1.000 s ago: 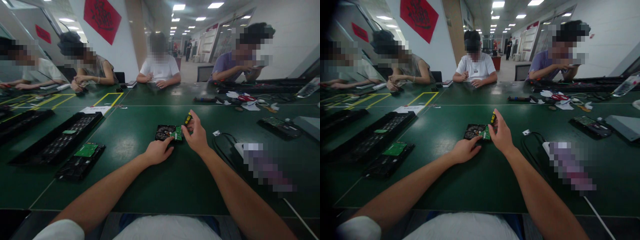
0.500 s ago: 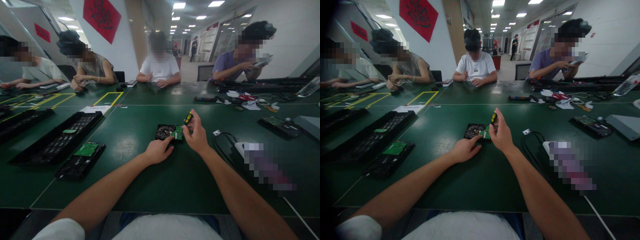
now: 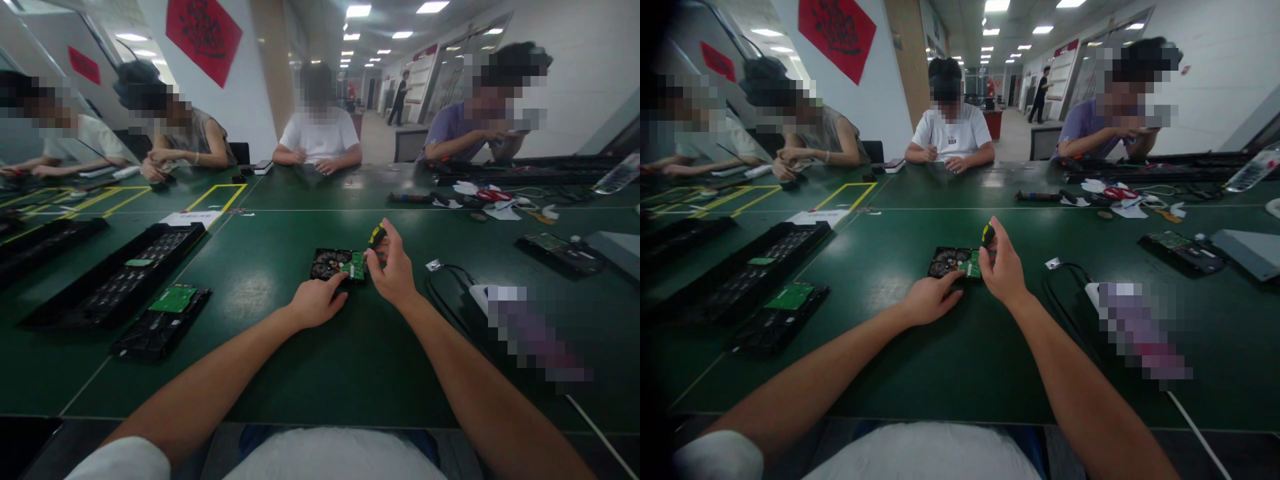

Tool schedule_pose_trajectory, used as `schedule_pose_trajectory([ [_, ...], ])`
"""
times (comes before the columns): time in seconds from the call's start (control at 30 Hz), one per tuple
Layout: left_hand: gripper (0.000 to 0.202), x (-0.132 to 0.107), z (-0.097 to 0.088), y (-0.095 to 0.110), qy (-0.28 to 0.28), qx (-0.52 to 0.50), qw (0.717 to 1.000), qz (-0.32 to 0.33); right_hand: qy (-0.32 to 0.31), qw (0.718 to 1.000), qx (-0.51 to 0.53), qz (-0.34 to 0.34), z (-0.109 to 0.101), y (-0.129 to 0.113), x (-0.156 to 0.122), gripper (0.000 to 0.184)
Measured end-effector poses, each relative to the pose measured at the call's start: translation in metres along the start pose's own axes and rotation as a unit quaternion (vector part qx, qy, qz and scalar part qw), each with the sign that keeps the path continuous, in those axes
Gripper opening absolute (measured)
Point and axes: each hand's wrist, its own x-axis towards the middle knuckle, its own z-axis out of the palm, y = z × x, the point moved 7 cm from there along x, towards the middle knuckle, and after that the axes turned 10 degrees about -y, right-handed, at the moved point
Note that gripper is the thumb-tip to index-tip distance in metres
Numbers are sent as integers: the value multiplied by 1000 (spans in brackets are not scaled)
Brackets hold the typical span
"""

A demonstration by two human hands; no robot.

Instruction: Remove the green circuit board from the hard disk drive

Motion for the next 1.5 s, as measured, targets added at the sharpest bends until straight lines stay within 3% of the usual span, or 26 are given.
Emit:
schedule_pose_trajectory([
  [0.9,60,-1,0,0,-12,-5,1000,-3,4,1000,-23,-6,-1,2,0,69],
  [1.5,61,0,0,0,-9,-5,1000,-3,13,1000,-24,0,-2,2,-1,78],
])
